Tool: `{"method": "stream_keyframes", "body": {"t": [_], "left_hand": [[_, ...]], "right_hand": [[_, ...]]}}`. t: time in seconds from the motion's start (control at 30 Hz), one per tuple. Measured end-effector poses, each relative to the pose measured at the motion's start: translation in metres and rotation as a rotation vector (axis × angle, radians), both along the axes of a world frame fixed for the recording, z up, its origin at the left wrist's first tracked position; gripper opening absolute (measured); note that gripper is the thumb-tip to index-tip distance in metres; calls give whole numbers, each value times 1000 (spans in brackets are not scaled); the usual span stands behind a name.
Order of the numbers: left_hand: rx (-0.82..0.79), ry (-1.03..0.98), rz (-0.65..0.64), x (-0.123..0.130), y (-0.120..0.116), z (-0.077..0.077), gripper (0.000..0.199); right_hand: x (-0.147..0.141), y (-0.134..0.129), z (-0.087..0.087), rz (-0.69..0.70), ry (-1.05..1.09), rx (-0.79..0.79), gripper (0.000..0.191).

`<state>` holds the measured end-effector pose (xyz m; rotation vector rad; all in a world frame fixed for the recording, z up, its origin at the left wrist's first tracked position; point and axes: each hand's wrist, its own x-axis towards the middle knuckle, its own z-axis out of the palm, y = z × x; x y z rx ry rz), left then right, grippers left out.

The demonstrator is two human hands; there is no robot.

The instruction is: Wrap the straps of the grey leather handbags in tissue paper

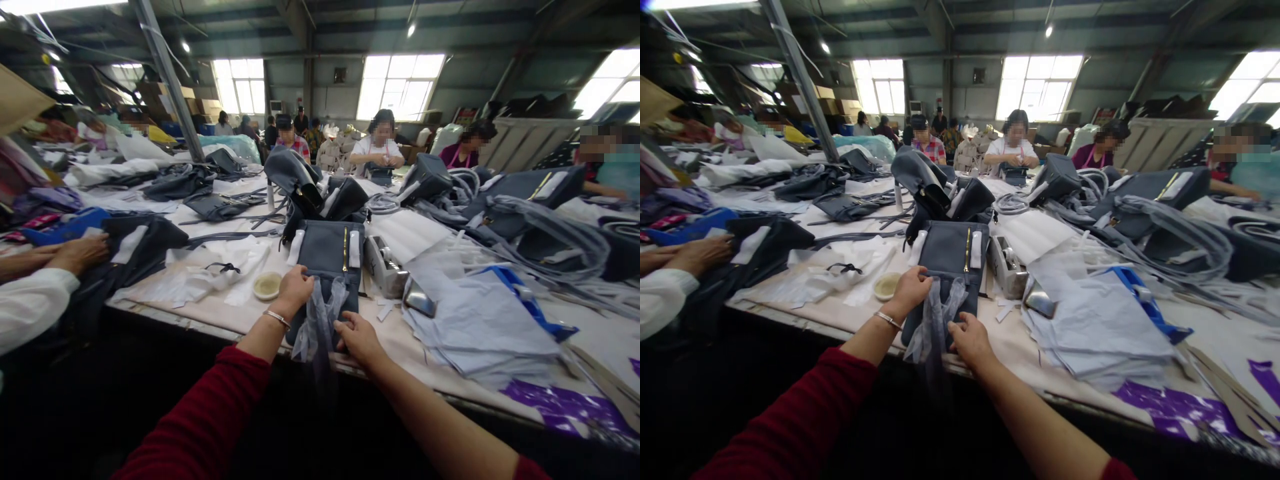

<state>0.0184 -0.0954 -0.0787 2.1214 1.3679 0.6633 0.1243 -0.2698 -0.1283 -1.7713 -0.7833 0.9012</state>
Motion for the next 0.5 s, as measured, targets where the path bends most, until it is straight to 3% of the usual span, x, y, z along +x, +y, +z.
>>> {"method": "stream_keyframes", "body": {"t": [0.1,0.2,0.33,0.43,0.5], "left_hand": [[41,-172,-21,-28,-41,6,31],[90,-287,-76,-63,-102,-2,25],[21,-282,-39,-103,-165,-30,21],[-120,-322,122,-118,-182,-58,30],[-261,-351,157,-119,-185,-77,40]], "right_hand": [[-9,10,7,19,155,-41,15],[-11,16,12,2,281,-66,23],[-8,19,16,-62,394,8,24],[-8,19,19,-79,483,47,23],[-12,19,20,-73,560,32,19]]}}
